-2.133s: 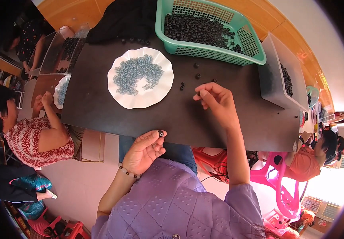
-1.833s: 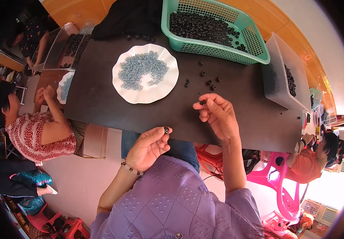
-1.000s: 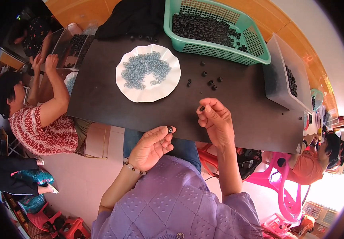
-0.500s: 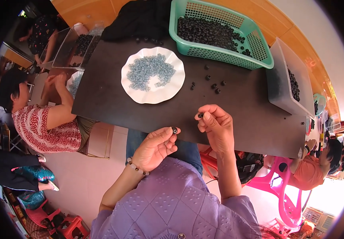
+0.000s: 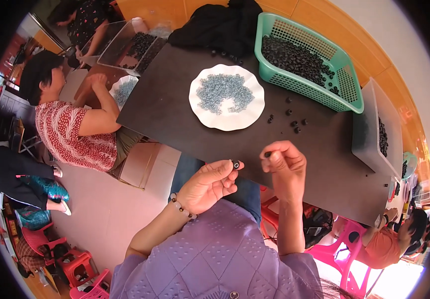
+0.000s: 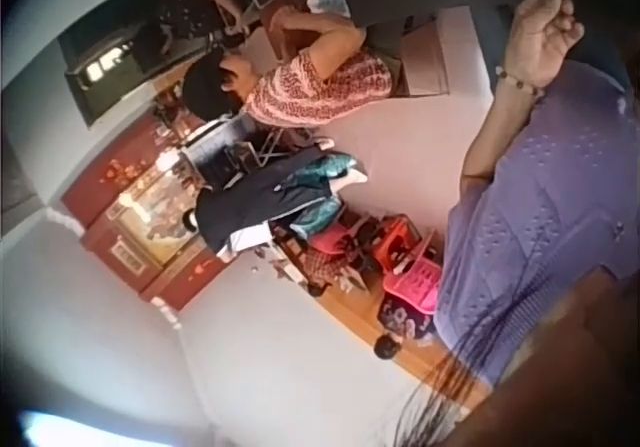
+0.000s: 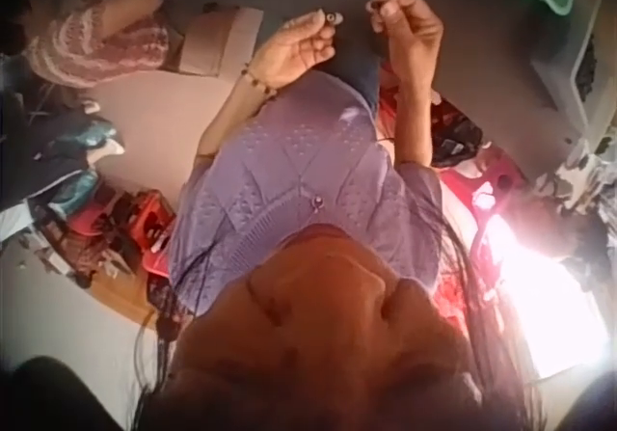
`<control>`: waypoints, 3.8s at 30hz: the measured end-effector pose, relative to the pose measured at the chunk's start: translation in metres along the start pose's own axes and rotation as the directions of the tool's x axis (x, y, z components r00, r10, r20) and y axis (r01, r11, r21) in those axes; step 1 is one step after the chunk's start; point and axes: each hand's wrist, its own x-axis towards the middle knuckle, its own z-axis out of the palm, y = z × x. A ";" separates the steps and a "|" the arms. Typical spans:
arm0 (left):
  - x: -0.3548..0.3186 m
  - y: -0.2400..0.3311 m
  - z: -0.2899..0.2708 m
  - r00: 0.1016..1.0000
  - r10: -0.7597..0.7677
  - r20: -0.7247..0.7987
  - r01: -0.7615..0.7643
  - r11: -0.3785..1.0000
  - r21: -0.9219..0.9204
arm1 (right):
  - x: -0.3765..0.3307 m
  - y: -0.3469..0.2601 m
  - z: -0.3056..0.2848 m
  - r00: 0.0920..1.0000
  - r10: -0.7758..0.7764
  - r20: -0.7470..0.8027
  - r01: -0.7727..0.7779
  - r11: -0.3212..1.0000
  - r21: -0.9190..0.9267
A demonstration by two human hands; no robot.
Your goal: Sorting and inspecting small black items, such as seeds or electronic components, at a manual workstation.
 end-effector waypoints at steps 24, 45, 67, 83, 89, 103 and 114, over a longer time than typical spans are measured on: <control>-0.007 -0.012 -0.018 0.998 0.057 -0.018 -0.057 0.998 -0.015 | -0.016 0.014 0.027 0.988 -0.123 0.094 0.146 0.946 -0.290; -0.010 -0.010 -0.016 0.988 0.139 -0.060 -0.130 0.982 0.138 | -0.016 0.006 0.028 0.986 -0.083 0.148 0.138 0.899 -0.415; -0.005 -0.013 -0.020 0.999 0.019 -0.049 -0.020 0.999 -0.026 | -0.019 0.004 0.027 0.967 -0.201 0.156 0.254 0.811 -0.527; -0.008 -0.010 -0.018 0.985 0.171 -0.010 -0.161 0.944 0.287 | -0.016 0.003 0.037 0.954 0.040 0.297 0.085 0.914 -0.397; -0.013 -0.013 -0.017 0.985 0.173 0.006 -0.172 0.971 0.168 | -0.008 0.006 0.042 0.889 0.022 0.458 0.188 0.894 -0.407; -0.090 0.033 0.042 0.377 0.745 0.551 -0.917 0.217 0.334 | -0.010 0.018 0.011 0.969 -0.163 0.187 0.192 0.970 -0.146; -0.118 0.031 0.101 -0.108 0.696 0.710 -0.982 -0.186 0.034 | -0.014 0.020 0.024 0.968 -0.117 0.220 0.145 0.982 -0.117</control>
